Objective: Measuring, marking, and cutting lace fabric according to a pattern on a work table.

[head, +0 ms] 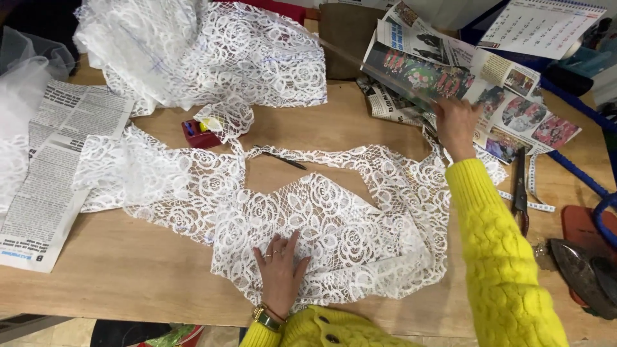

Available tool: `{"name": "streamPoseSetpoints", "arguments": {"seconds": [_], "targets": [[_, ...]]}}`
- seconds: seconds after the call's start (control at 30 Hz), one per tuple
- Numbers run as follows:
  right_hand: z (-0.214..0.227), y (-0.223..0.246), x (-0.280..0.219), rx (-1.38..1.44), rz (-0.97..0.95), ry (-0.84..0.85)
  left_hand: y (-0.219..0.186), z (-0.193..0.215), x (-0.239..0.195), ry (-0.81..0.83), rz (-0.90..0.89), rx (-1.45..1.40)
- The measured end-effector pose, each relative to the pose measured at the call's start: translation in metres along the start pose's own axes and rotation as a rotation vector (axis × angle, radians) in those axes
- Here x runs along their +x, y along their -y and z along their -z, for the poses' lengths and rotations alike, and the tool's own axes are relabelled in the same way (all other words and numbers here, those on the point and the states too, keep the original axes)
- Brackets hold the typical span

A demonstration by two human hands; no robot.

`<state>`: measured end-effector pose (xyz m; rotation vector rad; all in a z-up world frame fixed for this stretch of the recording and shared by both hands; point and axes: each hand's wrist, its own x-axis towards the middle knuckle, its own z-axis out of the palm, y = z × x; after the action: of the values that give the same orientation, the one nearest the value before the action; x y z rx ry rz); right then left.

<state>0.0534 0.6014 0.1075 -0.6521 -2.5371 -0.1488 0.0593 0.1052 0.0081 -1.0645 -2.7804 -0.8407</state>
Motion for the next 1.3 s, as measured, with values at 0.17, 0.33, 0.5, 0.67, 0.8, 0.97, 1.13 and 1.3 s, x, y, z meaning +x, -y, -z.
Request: {"name": "streamPoseSetpoints", "arguments": {"seconds": [0.17, 0.33, 0.5, 0.67, 0.8, 0.97, 1.13, 1.3], "targets": [[0.0, 0.0, -0.024, 0.016, -0.402, 0.49, 0.004, -0.011, 0.01, 0.052, 0.078, 0.074], [0.039, 0.08, -0.056, 0.361, -0.188, 0.465, 0.005, -0.004, 0.019, -0.016, 0.056, -0.014], [0.005, 0.034, -0.109, 0.138, 0.075, 0.439, 0.022, 0.02, 0.023, -0.015, 0.215, -0.237], [0.066, -0.052, -0.113, 0.507, -0.661, 0.072, 0.042, 0.07, 0.025, -0.285, 0.151, -0.507], [0.078, -0.169, -0.155, 0.55, -0.892, -0.192, 0.03, 0.077, 0.026, -0.264, 0.1, -0.402], [0.096, -0.213, -0.222, 0.958, -0.885, -0.512, -0.016, 0.052, 0.011, 0.099, -0.193, -0.434], [0.09, -0.183, -0.279, 0.473, -0.585, -0.548, -0.017, 0.02, -0.002, 0.051, -0.427, -0.325], [0.163, 0.04, -0.236, 0.554, -0.973, 0.021, -0.027, 0.031, 0.006, 0.058, -0.481, -0.252]]}}
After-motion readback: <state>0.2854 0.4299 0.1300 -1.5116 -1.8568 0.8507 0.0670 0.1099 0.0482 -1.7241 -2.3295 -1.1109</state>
